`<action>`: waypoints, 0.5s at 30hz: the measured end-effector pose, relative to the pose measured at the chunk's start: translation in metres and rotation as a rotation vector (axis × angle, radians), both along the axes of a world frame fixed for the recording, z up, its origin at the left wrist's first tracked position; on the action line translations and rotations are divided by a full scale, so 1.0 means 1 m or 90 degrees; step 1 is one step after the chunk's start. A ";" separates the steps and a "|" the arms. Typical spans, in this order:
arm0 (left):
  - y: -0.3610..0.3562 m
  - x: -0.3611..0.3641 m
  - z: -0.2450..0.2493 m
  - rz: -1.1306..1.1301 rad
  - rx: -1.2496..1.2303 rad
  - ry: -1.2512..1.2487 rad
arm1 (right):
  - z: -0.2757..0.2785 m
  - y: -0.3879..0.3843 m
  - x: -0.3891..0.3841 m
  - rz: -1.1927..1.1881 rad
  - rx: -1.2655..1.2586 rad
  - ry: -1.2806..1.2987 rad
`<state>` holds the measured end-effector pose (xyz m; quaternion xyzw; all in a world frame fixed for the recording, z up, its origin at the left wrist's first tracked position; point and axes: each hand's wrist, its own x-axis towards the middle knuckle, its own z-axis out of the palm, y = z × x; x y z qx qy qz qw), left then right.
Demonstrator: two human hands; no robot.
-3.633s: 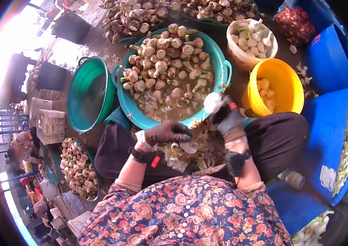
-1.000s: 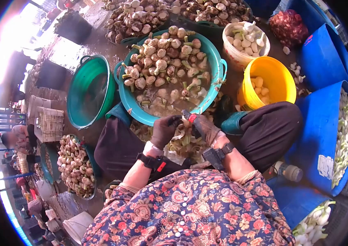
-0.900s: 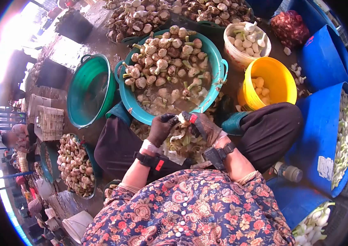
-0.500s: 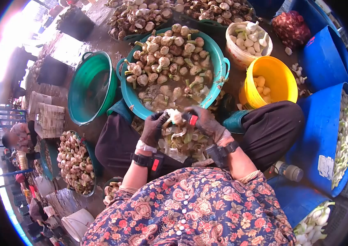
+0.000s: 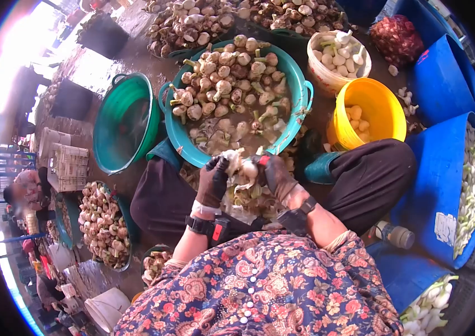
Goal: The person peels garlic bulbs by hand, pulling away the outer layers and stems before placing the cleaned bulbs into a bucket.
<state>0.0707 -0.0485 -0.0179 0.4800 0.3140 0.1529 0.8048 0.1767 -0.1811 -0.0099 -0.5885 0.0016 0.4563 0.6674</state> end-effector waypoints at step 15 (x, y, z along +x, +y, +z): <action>0.002 0.018 0.036 -0.345 0.708 0.278 | -0.034 -0.017 0.024 -0.006 0.150 -0.052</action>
